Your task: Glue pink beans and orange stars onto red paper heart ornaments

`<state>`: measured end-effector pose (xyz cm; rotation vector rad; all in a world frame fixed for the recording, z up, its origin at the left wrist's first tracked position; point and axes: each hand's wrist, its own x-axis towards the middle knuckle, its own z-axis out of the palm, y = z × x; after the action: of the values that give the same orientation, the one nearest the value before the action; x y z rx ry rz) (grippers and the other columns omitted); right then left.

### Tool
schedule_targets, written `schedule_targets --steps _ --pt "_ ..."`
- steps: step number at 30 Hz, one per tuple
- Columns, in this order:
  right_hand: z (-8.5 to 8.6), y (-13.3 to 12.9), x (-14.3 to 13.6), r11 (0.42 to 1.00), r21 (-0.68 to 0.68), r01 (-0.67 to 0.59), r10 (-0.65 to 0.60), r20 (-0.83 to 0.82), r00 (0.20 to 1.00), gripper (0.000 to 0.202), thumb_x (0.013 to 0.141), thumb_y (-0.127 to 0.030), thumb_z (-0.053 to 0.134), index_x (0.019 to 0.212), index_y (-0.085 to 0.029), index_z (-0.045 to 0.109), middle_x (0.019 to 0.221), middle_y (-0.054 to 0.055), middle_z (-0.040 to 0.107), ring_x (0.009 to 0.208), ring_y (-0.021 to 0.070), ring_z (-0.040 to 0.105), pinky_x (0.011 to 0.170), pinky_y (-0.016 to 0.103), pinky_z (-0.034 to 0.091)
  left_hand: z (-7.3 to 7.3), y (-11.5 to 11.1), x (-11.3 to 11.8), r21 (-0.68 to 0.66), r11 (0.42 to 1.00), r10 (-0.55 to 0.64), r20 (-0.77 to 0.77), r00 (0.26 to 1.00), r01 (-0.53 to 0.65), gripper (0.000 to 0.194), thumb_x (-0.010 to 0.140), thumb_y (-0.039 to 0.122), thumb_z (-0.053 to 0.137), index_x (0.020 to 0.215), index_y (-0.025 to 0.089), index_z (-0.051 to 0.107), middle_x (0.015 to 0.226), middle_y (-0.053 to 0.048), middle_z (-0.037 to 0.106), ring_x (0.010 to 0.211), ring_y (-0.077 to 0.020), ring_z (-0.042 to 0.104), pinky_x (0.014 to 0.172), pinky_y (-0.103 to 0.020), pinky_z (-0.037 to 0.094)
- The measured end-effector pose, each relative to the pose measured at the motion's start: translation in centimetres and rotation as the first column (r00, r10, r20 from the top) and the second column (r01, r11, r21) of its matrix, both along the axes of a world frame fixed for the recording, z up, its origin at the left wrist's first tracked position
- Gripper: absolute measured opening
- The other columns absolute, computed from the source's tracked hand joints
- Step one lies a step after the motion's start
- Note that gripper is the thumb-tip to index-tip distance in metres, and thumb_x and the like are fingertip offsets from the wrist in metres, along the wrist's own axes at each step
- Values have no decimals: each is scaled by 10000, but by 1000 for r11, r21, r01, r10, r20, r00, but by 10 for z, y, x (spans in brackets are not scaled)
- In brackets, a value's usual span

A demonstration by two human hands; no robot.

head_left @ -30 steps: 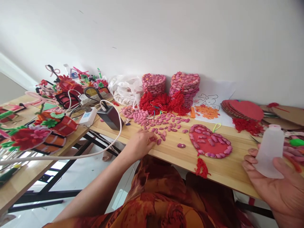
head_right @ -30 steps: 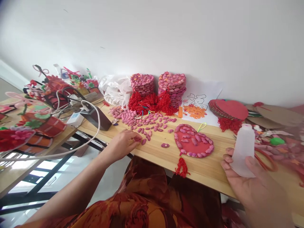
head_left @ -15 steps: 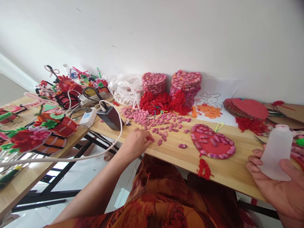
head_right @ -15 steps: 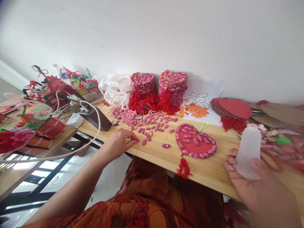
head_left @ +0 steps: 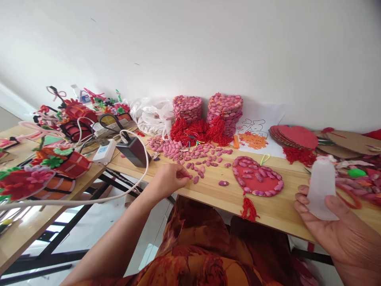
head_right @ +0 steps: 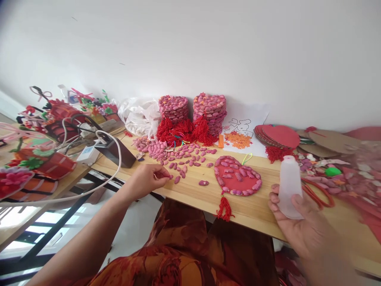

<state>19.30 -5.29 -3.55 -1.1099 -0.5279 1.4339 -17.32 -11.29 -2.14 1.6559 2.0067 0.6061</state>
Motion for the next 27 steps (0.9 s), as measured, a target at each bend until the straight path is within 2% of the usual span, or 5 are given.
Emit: schedule_targets --steps 4,14,19,23,27 --pt "-3 -10 -4 996 -59 -61 63 28 998 524 408 -213 923 902 -220 748 836 55 669 671 165 623 559 222 589 -3 -1 1 17 1000 1 259 966 -6 205 767 319 659 877 165 738 787 -21 734 660 -142 620 583 -223 427" --pt "-4 -18 -5 993 -66 -99 107 124 987 552 347 -292 942 862 -219 756 839 77 696 675 188 627 551 236 585 10 -9 6 -30 995 -102 -313 944 98 136 823 215 607 844 171 734 853 -69 744 793 -202 662 688 -273 430" --pt "-11 -18 -1 983 -22 -182 183 161 970 284 611 -317 858 881 -282 778 855 66 703 699 218 653 617 301 605 12 -5 10 -69 990 -143 -421 896 125 165 843 208 571 849 167 731 836 -92 746 812 -236 679 707 -295 446" --pt "-16 -21 3 979 18 -201 195 181 964 291 650 -292 831 937 -292 781 886 62 705 673 212 645 590 304 600 11 0 13 -90 984 -176 -520 836 152 178 819 175 555 823 144 731 804 -128 735 835 -274 682 733 -324 459" --pt "-11 -25 3 975 2 -223 217 207 954 348 604 -319 860 940 -288 775 878 64 719 684 225 654 579 304 587 10 1 8 -32 996 -86 -298 951 80 138 771 194 610 814 152 734 793 -94 733 760 -232 668 681 -295 451"
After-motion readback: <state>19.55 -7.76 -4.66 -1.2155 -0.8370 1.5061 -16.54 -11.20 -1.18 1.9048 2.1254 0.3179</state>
